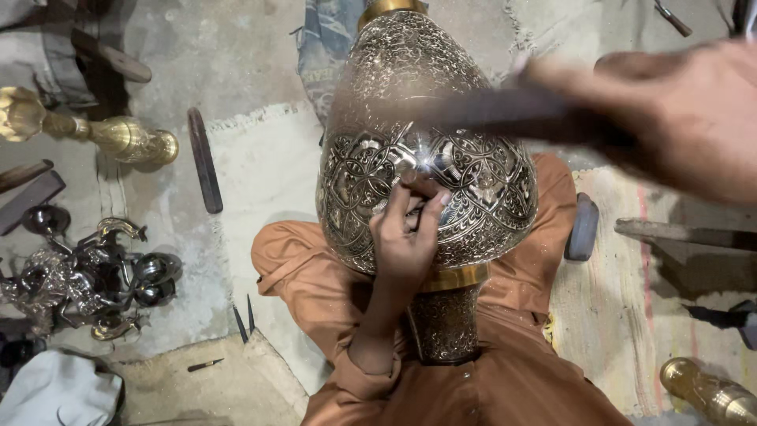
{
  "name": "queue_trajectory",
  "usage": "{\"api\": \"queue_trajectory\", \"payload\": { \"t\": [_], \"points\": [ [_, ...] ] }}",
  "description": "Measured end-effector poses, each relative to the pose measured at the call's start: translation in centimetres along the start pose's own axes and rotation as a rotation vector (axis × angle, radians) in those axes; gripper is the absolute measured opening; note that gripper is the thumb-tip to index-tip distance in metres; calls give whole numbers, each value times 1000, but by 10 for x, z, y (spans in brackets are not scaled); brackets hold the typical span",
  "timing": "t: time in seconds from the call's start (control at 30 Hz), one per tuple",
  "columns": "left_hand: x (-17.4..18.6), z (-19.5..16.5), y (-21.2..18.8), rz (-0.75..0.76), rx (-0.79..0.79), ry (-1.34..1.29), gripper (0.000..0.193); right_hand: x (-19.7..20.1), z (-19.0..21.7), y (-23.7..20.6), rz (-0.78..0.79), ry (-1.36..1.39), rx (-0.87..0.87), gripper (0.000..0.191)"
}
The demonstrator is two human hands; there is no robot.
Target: The person sits on the floor holding a large engraved metal vase between their legs and burnishes its decorated surface with a dark handheld tool, repositioning a small punch on the pattern and working different areas of the vase with repeated strokes.
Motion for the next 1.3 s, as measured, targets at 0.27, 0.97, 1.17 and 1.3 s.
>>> {"api": "queue_trajectory", "payload": {
  "t": [0.27, 0.97, 1.17, 1.3],
  "points": [
    [1, -7, 4, 16, 9, -38, 10, 11, 1, 3, -6, 23, 34, 73],
    [4, -7, 8, 81, 69, -41, 10, 8, -4, 12, 45, 121, -7, 72],
    [6, -11, 9, 91, 74, -40, 18, 9, 0, 11, 125, 102, -31, 72],
    [5, -9, 10, 119, 93, -46, 15, -1, -1, 8, 255, -17, -64, 71]
  ]
}}
Point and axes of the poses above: each hand's wrist, its own y-axis towards the middle knuckle, its own x-axis out of the back of the hand, z = x × y, the point moved 7 cm from there along y, towards the middle knuckle, and after that the axes turned 9 degrees about z, right-handed, at the moved point
